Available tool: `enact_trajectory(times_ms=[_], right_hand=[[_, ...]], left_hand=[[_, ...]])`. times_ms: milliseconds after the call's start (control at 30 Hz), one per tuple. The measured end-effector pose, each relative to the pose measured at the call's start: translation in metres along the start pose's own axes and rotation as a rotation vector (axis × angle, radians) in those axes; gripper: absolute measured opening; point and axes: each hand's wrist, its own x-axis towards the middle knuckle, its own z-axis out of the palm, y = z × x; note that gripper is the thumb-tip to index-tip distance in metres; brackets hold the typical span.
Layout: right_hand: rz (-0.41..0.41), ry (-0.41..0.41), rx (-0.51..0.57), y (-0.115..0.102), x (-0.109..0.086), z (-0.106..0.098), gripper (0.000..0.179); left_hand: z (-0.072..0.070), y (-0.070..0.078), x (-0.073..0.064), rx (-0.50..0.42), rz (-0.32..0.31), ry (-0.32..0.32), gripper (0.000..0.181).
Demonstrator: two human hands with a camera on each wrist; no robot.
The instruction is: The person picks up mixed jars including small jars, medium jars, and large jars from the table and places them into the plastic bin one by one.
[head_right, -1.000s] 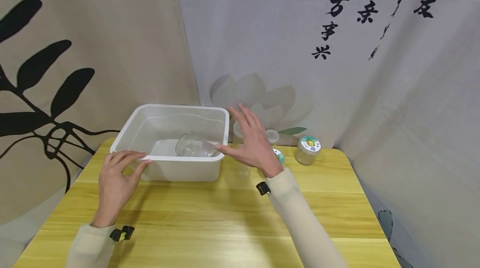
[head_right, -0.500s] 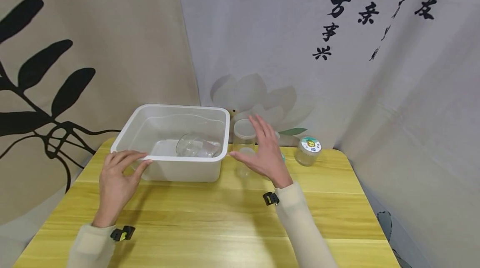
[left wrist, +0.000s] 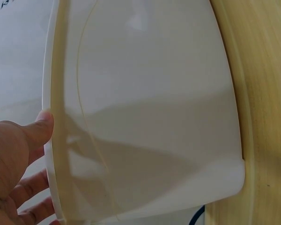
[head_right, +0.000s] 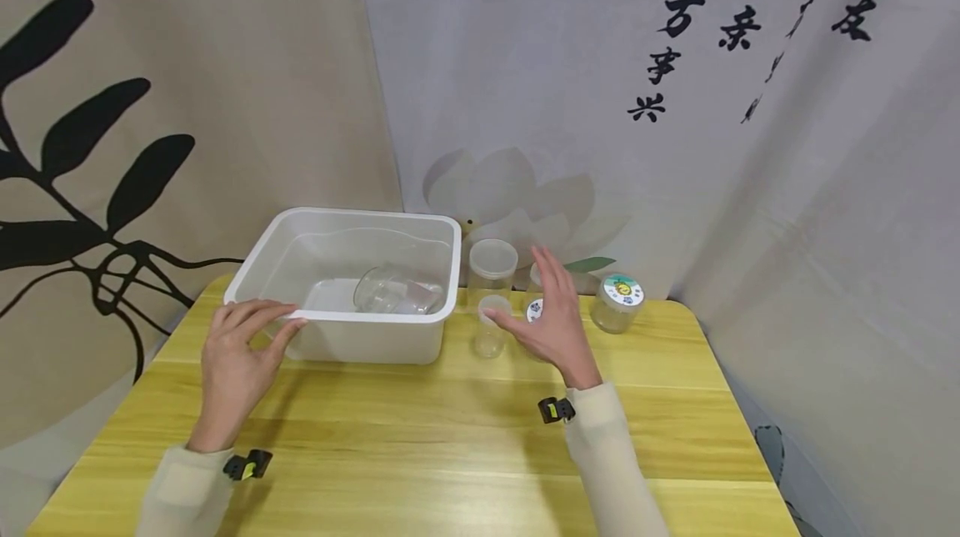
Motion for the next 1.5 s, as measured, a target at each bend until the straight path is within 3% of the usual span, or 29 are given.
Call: enact_trajectory(times_ms=[733,1233,1500], right_hand=[[0.227,0.009,0.089,0.055,-0.028,0.01,0.116],[0.373,-0.007,0.255,0.081,-0.046,0.02,0.12],[0.41,-0.016,0.308,0.092,-0.051,0.027,0.119]], left_hand=[[-0.01,0.014,-0.012,0.023,-0.015,-0.005,0.024],[-0.018,0.024,-0.021,0.037,-0.039,-0.019,0.024],[-0.021,0.03,-0.025,0.042,-0.04,-0.015,0.024]])
